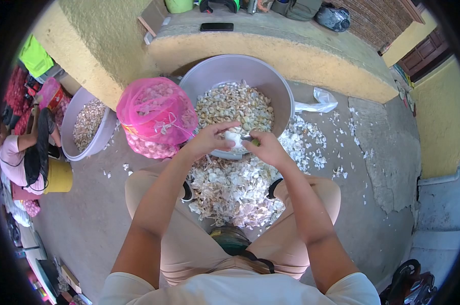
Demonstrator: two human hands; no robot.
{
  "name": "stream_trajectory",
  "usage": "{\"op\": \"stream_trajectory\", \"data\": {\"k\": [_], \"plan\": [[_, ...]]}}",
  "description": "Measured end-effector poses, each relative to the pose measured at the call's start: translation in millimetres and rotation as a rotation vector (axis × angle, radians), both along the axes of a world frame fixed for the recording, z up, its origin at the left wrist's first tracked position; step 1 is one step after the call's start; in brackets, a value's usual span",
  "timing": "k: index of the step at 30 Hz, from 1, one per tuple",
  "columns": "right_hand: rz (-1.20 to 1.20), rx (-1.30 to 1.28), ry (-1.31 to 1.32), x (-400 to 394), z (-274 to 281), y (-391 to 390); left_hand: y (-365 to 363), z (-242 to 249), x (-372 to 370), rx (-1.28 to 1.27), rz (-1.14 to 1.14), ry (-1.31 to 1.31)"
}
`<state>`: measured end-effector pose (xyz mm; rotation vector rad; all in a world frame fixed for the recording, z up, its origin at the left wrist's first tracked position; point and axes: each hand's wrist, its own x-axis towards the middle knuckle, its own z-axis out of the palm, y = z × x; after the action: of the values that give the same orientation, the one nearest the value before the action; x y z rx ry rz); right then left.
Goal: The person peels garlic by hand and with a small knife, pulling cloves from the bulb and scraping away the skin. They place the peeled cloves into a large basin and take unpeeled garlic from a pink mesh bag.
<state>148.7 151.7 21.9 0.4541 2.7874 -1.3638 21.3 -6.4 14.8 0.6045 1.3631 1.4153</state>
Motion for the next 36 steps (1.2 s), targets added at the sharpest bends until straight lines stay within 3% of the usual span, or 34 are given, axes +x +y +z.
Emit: {"op": "stream_trajectory", "data": {"k": [13, 25, 36], "plan": [[0.028, 0.065, -0.044, 2.4, 10.7, -0.5, -0.2, -6.4, -2.6, 0.026, -0.032, -0.001], [0.045, -0.102, -0.037, 0.8, -0.9, 0.9, 2.4, -8.7, 1.6, 0.066, -0.01, -0.11], [0.11, 0.225, 0.034, 2.0, 3.7, -5.8, 1.7, -9.9, 5.0, 0.114, 0.065, -0.336]]}}
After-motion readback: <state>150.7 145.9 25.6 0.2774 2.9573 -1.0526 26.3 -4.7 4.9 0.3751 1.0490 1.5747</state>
